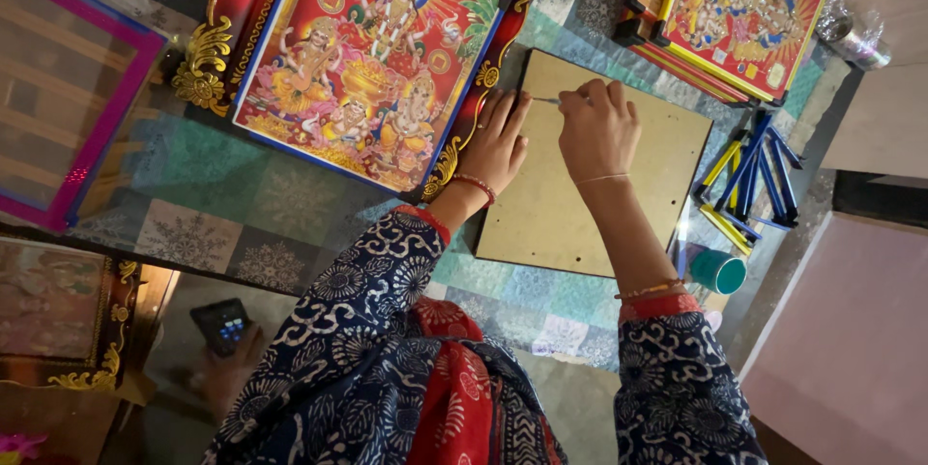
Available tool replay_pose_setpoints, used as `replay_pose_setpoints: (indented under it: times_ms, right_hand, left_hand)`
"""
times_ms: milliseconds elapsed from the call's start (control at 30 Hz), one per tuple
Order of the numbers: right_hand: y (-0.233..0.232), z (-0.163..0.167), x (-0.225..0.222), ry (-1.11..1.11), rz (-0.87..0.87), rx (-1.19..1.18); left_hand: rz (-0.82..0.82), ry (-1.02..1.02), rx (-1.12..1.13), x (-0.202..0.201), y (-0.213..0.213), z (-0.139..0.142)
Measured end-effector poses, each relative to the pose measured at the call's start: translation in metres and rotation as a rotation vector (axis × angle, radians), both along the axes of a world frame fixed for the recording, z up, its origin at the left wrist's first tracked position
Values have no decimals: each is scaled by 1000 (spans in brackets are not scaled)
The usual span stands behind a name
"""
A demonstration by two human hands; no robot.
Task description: The person cuts a square cardboard backing sheet with a knife on the work table, then lifts a framed religious picture and positions it on the table. They then take small printed deity pictures from a stack, lay them out, and align a picture with a yellow-edged backing piece, pressing it flat by hand.
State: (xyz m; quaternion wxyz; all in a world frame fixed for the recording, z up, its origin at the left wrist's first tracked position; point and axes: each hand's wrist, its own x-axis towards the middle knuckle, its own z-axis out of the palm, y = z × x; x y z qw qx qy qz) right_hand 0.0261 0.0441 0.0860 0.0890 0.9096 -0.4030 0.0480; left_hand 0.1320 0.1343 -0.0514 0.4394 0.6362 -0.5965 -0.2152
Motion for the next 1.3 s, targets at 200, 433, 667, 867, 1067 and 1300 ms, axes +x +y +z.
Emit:
replay_pose_setpoints:
  times_ms: [200, 433, 667, 867, 1067, 1300]
  right_hand:
    - [0, -1, 0, -1, 0, 3]
    - [1, 3, 2, -13, 16, -18]
    - [-5, 3, 1, 73, 90, 60]
    - [-21, -3, -3, 147, 123, 87]
    - [-22, -7, 0, 165, 141, 44]
    - [-32, -6, 3, 241, 146, 126]
  left_hand:
    - [-1, -19, 20, -1, 0, -3]
    - [-4, -11, 19, -1, 0, -3]
    - [0, -40, 11, 1, 1, 1]
    - [12, -27, 6, 2, 1, 3]
    - [8, -37, 10, 2, 2, 2]
    - [3, -10, -2, 0, 1, -4]
